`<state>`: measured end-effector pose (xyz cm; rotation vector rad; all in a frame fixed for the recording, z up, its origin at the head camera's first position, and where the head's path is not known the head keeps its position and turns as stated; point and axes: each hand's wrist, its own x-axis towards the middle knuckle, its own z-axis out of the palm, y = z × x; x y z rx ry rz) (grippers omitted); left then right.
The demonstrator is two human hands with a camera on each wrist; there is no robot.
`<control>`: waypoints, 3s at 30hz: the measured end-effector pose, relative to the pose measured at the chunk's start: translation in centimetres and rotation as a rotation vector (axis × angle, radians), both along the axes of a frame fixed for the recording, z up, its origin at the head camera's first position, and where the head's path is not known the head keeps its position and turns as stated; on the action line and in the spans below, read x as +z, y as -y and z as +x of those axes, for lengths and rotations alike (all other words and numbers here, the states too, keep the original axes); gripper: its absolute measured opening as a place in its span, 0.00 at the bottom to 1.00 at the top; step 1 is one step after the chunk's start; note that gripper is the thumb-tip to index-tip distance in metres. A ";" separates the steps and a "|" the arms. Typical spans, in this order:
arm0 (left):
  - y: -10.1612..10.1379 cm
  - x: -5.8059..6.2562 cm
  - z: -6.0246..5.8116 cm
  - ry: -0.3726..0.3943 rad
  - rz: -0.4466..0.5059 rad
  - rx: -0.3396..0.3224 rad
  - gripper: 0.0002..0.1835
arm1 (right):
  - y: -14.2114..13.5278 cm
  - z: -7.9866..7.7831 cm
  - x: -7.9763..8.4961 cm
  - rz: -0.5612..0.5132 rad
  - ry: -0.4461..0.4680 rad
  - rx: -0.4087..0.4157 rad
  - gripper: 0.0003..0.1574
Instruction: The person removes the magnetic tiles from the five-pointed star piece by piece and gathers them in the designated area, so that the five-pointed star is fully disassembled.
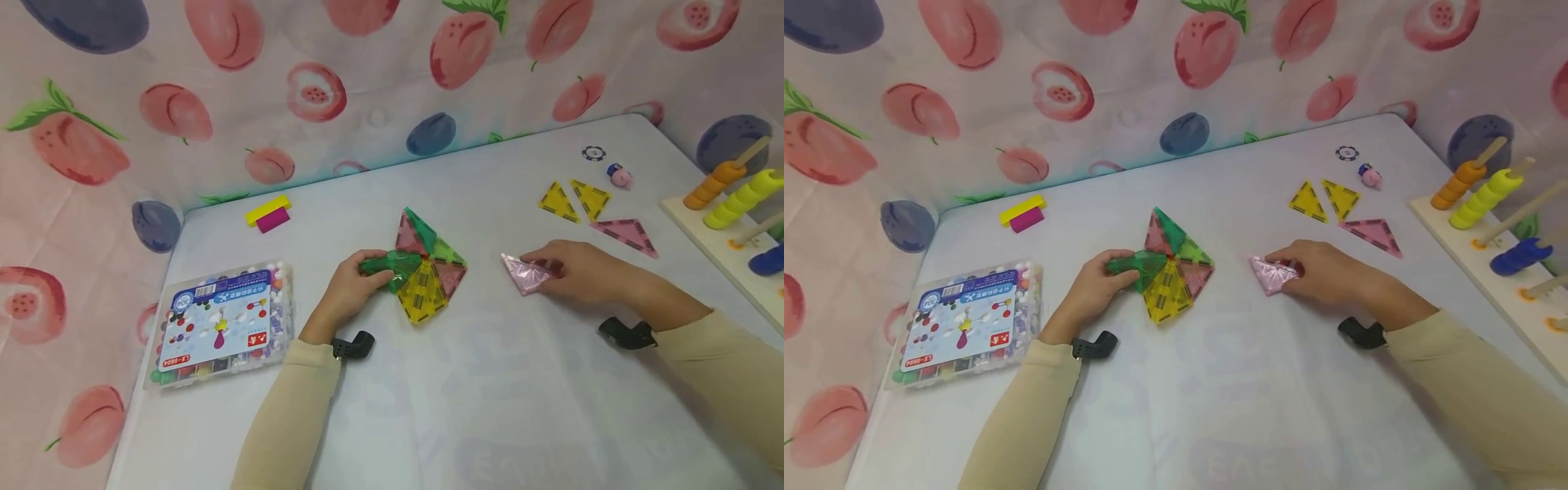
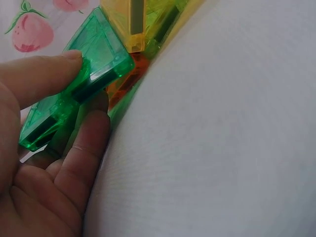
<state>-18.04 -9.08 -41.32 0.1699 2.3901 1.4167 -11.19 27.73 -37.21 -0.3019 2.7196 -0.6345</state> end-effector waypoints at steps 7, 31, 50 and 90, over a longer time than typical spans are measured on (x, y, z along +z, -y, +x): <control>0.1 0.0 -0.1 0.000 -0.004 -0.004 0.23 | -5.6 0.3 -0.2 0.045 -0.021 -0.120 0.37; 0.0 0.1 0.0 0.011 -0.010 0.001 0.23 | -9.2 0.5 0.5 0.132 -0.007 -0.252 0.45; 0.2 -0.2 -0.1 0.007 -0.001 -0.011 0.24 | 4.1 -4.4 1.3 -0.143 -0.090 0.005 0.30; 0.7 2.0 0.6 0.062 -0.083 -0.266 0.21 | 8.3 -9.5 -1.6 -0.445 0.087 -0.105 0.34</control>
